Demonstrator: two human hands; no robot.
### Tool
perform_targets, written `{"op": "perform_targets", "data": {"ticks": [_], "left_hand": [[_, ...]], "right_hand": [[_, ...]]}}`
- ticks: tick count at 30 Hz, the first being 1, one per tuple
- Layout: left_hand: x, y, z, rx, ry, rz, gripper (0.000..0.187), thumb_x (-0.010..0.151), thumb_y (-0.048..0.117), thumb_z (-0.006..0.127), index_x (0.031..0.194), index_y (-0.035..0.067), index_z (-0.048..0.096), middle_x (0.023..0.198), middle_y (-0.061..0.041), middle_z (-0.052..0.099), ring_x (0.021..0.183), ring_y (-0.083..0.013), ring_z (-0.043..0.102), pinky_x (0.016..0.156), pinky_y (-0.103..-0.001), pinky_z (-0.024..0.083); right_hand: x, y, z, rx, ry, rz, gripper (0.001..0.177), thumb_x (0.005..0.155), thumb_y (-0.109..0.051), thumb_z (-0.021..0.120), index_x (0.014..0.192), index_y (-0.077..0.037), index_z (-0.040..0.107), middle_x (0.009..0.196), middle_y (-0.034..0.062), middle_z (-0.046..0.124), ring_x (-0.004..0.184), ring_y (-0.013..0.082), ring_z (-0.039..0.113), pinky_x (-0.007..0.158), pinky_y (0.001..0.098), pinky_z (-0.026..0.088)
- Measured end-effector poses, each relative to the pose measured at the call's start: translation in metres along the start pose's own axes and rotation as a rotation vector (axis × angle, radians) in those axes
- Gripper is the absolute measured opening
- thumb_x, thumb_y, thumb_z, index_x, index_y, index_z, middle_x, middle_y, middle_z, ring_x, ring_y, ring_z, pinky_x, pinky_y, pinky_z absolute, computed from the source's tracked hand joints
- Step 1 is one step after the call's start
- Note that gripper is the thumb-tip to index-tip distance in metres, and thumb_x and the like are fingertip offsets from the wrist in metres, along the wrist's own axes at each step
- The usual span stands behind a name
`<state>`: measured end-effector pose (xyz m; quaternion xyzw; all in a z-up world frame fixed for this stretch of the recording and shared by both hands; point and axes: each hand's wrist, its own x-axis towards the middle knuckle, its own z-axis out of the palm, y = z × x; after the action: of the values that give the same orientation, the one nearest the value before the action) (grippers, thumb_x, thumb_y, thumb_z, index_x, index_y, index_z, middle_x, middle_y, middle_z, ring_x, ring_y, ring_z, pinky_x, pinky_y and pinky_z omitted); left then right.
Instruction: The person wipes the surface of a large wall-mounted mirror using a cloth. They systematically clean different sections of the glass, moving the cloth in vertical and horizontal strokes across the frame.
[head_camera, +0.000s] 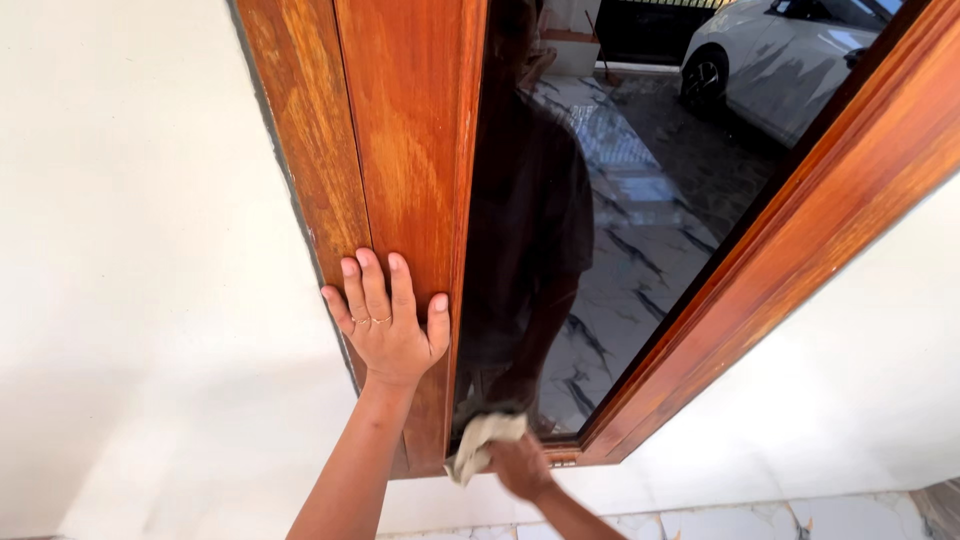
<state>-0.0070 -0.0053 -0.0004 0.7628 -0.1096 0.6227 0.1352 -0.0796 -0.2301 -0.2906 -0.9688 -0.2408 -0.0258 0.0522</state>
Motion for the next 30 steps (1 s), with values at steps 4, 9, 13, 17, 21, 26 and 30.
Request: {"op": "perform_targets", "data": {"ticks": [4,9,13,17,21,26,30], "left_hand": [[0.001,0.0,0.001,0.005,0.017,0.006,0.066,0.108,0.044,0.049,0.155,-0.002,0.047,0.164,-0.026,0.031,0.157,-0.0392,0.02,0.129,-0.058,0.006],[-0.001,-0.001,0.0,0.006,0.0,0.01,0.067,0.108,0.045,0.049,0.155,-0.003,0.048,0.165,-0.027,0.03,0.157,-0.0394,0.019,0.129,-0.058,0.005],[0.0,0.0,0.0,0.004,0.0,0.009,0.067,0.108,0.044,0.05,0.156,-0.003,0.046,0.165,-0.027,0.029,0.158,-0.0387,0.017,0.129,-0.057,0.004],[0.0,0.0,0.001,-0.002,0.004,0.012,0.068,0.108,0.044,0.049,0.157,-0.003,0.044,0.166,-0.027,0.026,0.158,-0.0386,0.016,0.13,-0.058,0.003],[-0.001,0.0,0.003,-0.005,0.012,0.01,0.069,0.108,0.045,0.049,0.158,-0.003,0.042,0.167,-0.026,0.024,0.159,-0.039,0.016,0.129,-0.058,0.003],[-0.007,-0.002,0.005,-0.002,-0.012,0.003,0.068,0.109,0.044,0.048,0.158,-0.003,0.043,0.167,-0.027,0.025,0.158,-0.0396,0.016,0.13,-0.059,0.003],[-0.004,-0.002,0.006,0.005,0.001,0.008,0.068,0.109,0.045,0.048,0.158,-0.002,0.043,0.167,-0.026,0.025,0.158,-0.0388,0.016,0.129,-0.058,0.003]], "right_hand": [[0.031,0.017,-0.102,-0.082,0.289,0.2,0.045,0.083,-0.025,0.062,0.122,-0.002,0.07,0.107,0.0157,0.073,0.101,0.0301,0.066,0.098,0.0525,0.043],[0.051,0.036,-0.301,-0.142,1.322,0.116,0.052,0.099,-0.022,0.05,0.131,0.019,0.047,0.14,0.0435,0.045,0.14,0.0555,0.037,0.121,0.0668,0.018],[0.056,0.067,-0.414,-0.072,1.385,0.294,0.057,0.102,-0.023,0.04,0.15,0.007,0.042,0.161,0.0296,0.038,0.16,0.0496,0.022,0.129,0.0619,0.003],[0.067,0.087,-0.357,-0.091,1.465,0.142,0.055,0.109,-0.025,0.039,0.149,0.012,0.039,0.16,0.0353,0.032,0.155,0.0541,0.023,0.129,0.0634,0.007],[0.034,0.074,-0.161,-0.118,0.774,0.487,0.048,0.1,-0.028,0.042,0.132,0.007,0.051,0.144,0.0319,0.046,0.143,0.0505,0.037,0.129,0.0643,0.017],[-0.041,0.06,0.016,0.05,0.341,0.632,0.059,0.085,-0.019,0.05,0.132,0.017,0.047,0.134,0.0366,0.048,0.135,0.0538,0.038,0.123,0.0616,0.018],[-0.056,0.053,0.049,0.066,0.448,0.587,0.045,0.093,-0.019,0.047,0.124,0.014,0.05,0.137,0.0382,0.044,0.14,0.0568,0.032,0.126,0.0597,0.014]]}}
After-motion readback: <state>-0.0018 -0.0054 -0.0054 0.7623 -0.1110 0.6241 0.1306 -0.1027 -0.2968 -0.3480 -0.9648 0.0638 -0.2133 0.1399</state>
